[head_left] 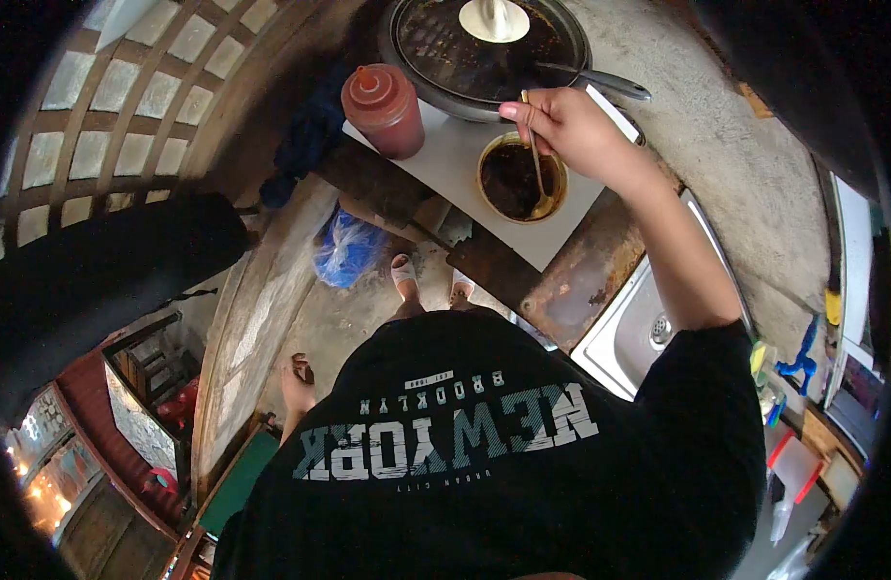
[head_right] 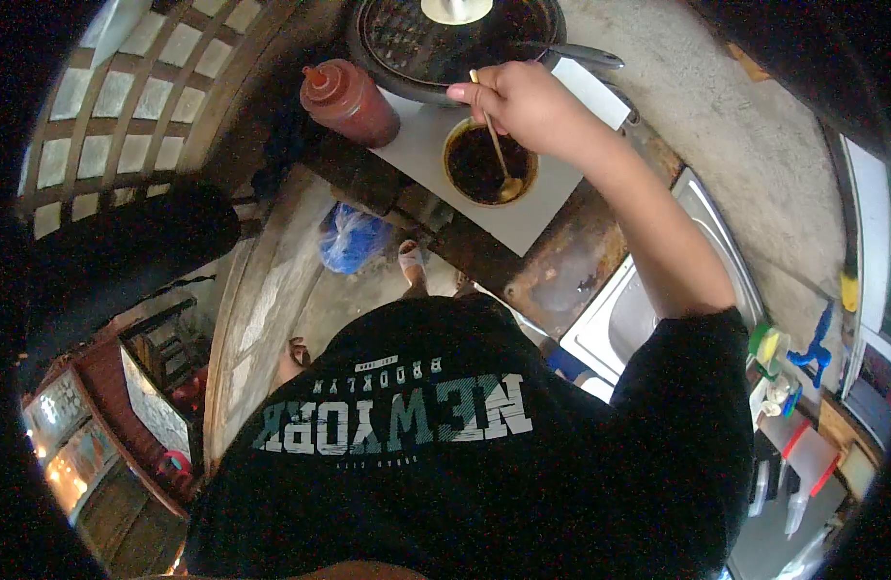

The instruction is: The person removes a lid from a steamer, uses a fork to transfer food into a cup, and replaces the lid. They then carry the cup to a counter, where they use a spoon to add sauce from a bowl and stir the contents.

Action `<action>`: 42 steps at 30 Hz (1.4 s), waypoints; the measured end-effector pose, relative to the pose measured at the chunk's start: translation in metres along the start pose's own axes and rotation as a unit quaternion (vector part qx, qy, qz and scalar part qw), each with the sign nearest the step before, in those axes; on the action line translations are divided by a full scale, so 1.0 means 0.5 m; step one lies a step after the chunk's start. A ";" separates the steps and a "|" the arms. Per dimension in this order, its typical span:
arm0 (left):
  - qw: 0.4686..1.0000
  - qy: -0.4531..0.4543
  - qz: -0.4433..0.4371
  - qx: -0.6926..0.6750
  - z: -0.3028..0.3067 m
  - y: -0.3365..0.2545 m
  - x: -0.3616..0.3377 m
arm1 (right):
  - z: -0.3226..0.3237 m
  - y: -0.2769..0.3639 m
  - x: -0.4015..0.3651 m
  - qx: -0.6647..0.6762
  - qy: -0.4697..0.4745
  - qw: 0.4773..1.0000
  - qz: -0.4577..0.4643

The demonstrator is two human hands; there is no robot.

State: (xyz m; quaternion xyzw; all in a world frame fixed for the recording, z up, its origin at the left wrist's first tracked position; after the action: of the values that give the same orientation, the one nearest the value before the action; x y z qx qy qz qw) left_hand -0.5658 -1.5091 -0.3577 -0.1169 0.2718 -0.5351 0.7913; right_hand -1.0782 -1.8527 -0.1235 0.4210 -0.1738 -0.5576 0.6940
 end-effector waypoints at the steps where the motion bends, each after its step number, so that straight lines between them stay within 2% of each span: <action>1: 1.000 0.008 0.002 0.007 0.000 -0.004 0.000 | 0.000 0.001 -0.002 0.008 -0.006 1.000 0.002; 6: 1.000 0.004 0.005 0.005 0.003 -0.025 0.005 | 0.000 -0.011 -0.002 0.028 -0.020 0.999 -0.023; 9: 1.000 -0.003 -0.001 0.005 0.001 -0.024 0.009 | -0.004 0.002 -0.024 0.099 -0.048 0.990 -0.082; 13: 0.999 -0.002 -0.007 -0.040 -0.008 -0.005 0.021 | 0.007 -0.012 -0.075 0.206 -0.191 0.957 -0.071; 16: 1.000 0.003 -0.017 -0.007 -0.008 -0.011 0.022 | 0.012 -0.050 -0.106 0.242 -0.233 0.940 -0.053; 17: 1.000 0.013 -0.018 0.010 -0.005 -0.015 0.023 | 0.007 -0.067 -0.112 0.266 -0.229 0.936 -0.040; 19: 0.998 0.033 -0.021 0.042 0.013 -0.053 0.025 | 0.013 -0.072 -0.128 0.236 -0.204 0.950 -0.007; 23: 0.999 0.019 -0.024 0.036 0.016 -0.064 0.022 | 0.020 -0.053 -0.148 0.157 -0.171 0.968 0.093; 25: 0.997 -0.004 -0.058 0.043 0.014 -0.054 0.023 | 0.024 -0.053 -0.154 0.166 -0.156 0.968 0.103; 28: 0.999 0.018 -0.010 0.030 0.031 -0.081 0.021 | 0.023 -0.075 -0.159 0.193 -0.131 0.966 0.109; 35: 0.999 0.020 -0.001 0.048 0.028 -0.055 -0.003 | 0.015 -0.100 -0.188 0.255 -0.077 0.958 0.103; 38: 0.999 0.020 -0.002 0.043 0.023 -0.034 -0.009 | 0.001 -0.113 -0.204 0.301 -0.078 0.947 0.075; 42: 0.997 0.037 0.034 0.064 0.030 -0.047 -0.011 | -0.023 -0.141 -0.220 0.345 -0.089 0.931 0.087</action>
State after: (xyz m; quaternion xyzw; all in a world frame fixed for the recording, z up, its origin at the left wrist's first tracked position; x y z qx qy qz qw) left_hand -0.5774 -1.5149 -0.3324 -0.0367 0.2703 -0.5283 0.8040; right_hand -1.1492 -1.7488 -0.1601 0.5666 -0.4518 -0.4361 0.5335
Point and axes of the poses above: each hand's wrist, its own x-axis towards the middle knuckle, its own z-axis out of the back of the hand, y = z × x, the point moved 3 cm from there along x, towards the middle knuckle
